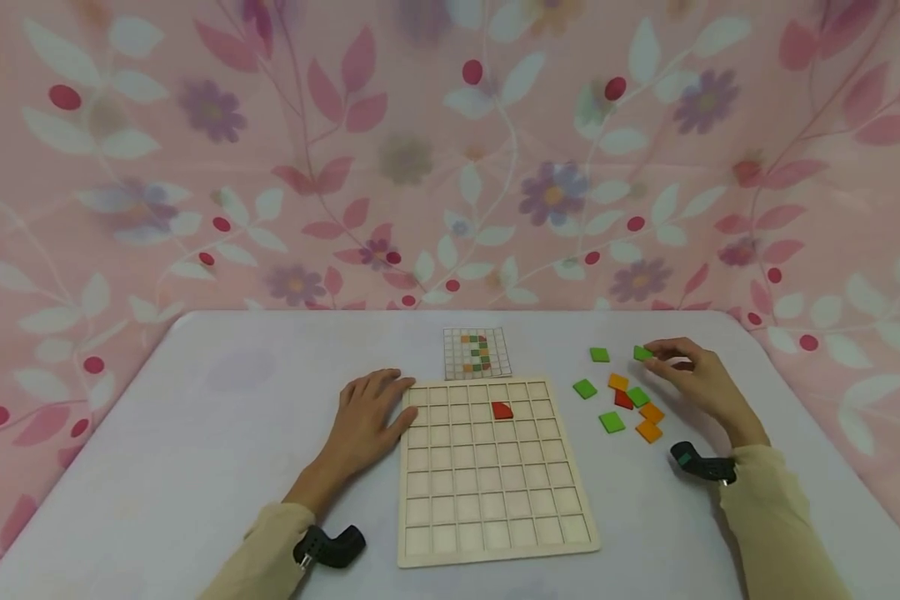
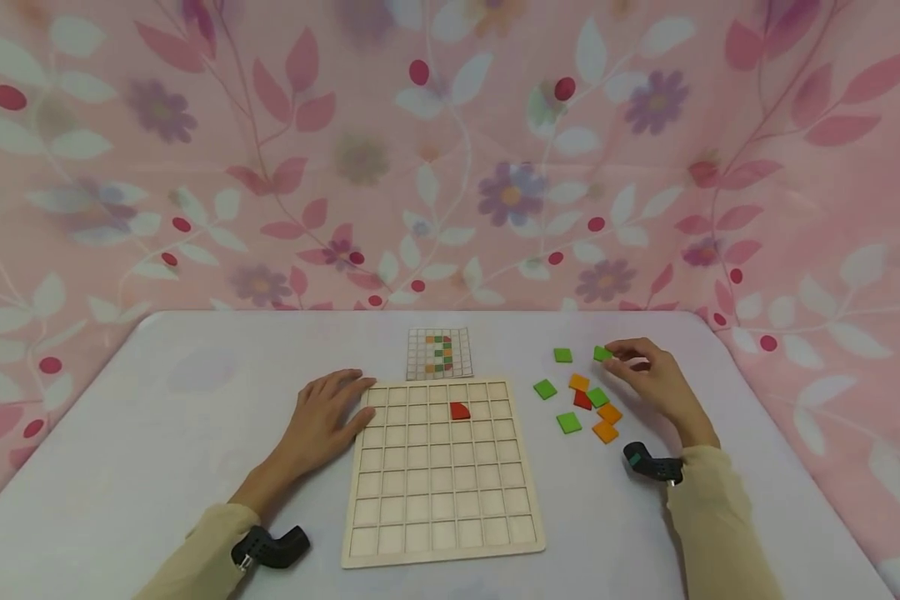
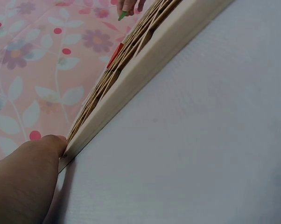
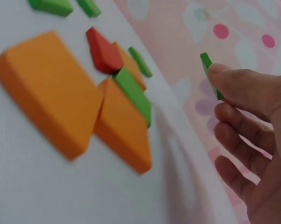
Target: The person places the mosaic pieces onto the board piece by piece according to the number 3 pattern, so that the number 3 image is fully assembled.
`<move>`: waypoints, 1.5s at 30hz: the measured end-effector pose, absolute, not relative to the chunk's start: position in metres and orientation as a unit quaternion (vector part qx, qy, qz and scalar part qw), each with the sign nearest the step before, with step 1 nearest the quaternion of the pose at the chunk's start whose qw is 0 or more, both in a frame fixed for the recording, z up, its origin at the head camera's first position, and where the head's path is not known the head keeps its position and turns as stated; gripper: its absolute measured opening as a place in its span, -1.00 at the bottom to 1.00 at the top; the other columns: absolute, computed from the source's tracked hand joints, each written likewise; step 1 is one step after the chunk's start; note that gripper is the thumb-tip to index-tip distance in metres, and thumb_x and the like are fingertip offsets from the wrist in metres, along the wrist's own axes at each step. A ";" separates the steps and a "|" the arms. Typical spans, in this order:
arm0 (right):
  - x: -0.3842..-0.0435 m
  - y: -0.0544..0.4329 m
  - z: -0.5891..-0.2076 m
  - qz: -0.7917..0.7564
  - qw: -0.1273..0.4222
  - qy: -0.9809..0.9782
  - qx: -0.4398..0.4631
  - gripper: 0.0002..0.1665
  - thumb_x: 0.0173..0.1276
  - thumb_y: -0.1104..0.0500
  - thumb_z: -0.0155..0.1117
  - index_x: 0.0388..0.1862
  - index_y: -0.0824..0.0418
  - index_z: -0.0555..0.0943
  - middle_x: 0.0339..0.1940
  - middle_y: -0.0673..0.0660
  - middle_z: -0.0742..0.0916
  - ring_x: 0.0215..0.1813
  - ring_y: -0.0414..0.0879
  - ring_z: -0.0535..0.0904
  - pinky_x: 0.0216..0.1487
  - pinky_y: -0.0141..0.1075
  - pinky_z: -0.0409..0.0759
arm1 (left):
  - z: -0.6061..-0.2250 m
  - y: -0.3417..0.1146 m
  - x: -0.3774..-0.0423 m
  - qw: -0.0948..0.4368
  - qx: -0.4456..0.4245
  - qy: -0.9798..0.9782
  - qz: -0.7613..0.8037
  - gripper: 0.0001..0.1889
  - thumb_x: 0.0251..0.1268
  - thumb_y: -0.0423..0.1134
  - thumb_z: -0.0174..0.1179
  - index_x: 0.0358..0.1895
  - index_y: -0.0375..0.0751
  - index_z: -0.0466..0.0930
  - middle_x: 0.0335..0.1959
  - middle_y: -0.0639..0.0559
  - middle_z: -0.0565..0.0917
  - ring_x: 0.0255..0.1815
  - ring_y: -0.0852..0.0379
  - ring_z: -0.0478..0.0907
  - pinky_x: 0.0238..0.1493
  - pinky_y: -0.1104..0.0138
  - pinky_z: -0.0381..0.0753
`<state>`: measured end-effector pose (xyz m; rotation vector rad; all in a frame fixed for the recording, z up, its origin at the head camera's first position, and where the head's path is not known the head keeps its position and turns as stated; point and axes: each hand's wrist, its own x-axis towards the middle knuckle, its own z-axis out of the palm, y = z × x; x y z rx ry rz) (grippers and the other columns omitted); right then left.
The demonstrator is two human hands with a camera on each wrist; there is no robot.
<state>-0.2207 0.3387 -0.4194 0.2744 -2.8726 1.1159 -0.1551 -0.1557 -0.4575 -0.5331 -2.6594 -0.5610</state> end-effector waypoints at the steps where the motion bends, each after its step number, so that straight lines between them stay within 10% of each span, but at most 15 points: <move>1: -0.221 0.337 -0.417 0.364 0.024 -0.927 0.090 -0.49 0.36 -0.11 0.17 0.16 0.14 0.50 -0.01 0.16 0.61 0.04 -0.15 0.47 0.09 -0.40 0.46 | -0.458 -0.156 -0.155 0.185 -0.189 -0.944 -0.199 -0.57 0.30 0.05 0.13 0.18 -0.01 0.51 0.21 -0.10 0.48 0.27 -0.11 0.35 0.21 -0.09 0.21; 7: -0.218 0.329 -0.399 0.388 0.035 -0.916 0.092 -0.53 0.35 -0.09 0.18 0.13 0.12 0.50 -0.04 0.11 0.59 0.18 0.03 0.44 0.19 0.27 0.29 | -0.458 -0.157 -0.158 0.175 -0.192 -0.943 -0.206 -0.55 0.32 0.06 0.10 0.21 0.00 0.49 0.23 -0.09 0.47 0.29 -0.11 0.33 0.24 -0.10 0.19; 12: -0.214 0.322 -0.390 0.378 0.045 -0.919 0.106 -0.58 0.34 -0.05 0.22 0.11 0.06 0.52 -0.07 0.01 0.60 0.06 -0.30 0.42 0.19 0.13 0.37 | -0.460 -0.156 -0.157 0.179 -0.197 -0.942 -0.203 -0.55 0.31 0.06 0.11 0.21 0.00 0.49 0.23 -0.08 0.46 0.28 -0.12 0.33 0.22 -0.10 0.20; 21: -0.210 0.300 -0.380 0.362 0.037 -0.914 0.179 -0.61 0.31 0.03 0.27 0.09 0.08 0.53 0.06 0.07 0.60 0.12 0.03 0.46 0.00 -0.68 0.34 | -0.459 -0.156 -0.156 0.164 -0.185 -0.948 -0.200 -0.54 0.34 0.10 0.06 0.23 0.03 0.47 0.25 -0.07 0.45 0.30 -0.09 0.32 0.25 -0.08 0.18; 30: -0.208 0.280 -0.385 0.368 0.032 -0.902 0.221 -0.67 0.29 0.09 0.30 0.03 0.06 0.57 0.00 0.00 0.61 0.08 -0.04 0.47 0.10 -0.64 0.35 | -0.459 -0.156 -0.155 0.192 -0.196 -0.940 -0.202 -0.57 0.30 0.04 0.13 0.18 -0.01 0.51 0.21 -0.10 0.48 0.25 -0.12 0.36 0.18 -0.10 0.22; 38: -0.199 0.249 -0.390 0.370 -0.013 -0.893 0.257 -0.71 0.30 0.03 0.28 0.00 -0.04 0.57 -0.01 -0.03 0.65 0.06 -0.04 0.51 0.11 0.02 0.49 | -0.458 -0.158 -0.156 0.173 -0.194 -0.942 -0.213 -0.56 0.32 0.05 0.10 0.21 0.00 0.49 0.24 -0.10 0.47 0.28 -0.12 0.33 0.23 -0.11 0.17; 45: -0.193 0.232 -0.392 0.377 -0.021 -0.888 0.263 -0.68 0.27 0.02 0.31 -0.01 0.00 0.57 -0.06 -0.02 0.66 0.01 -0.03 0.55 0.04 0.04 0.52 | -0.459 -0.158 -0.155 0.163 -0.185 -0.945 -0.214 -0.56 0.34 0.07 0.06 0.22 0.03 0.48 0.25 -0.07 0.46 0.30 -0.09 0.32 0.25 -0.08 0.16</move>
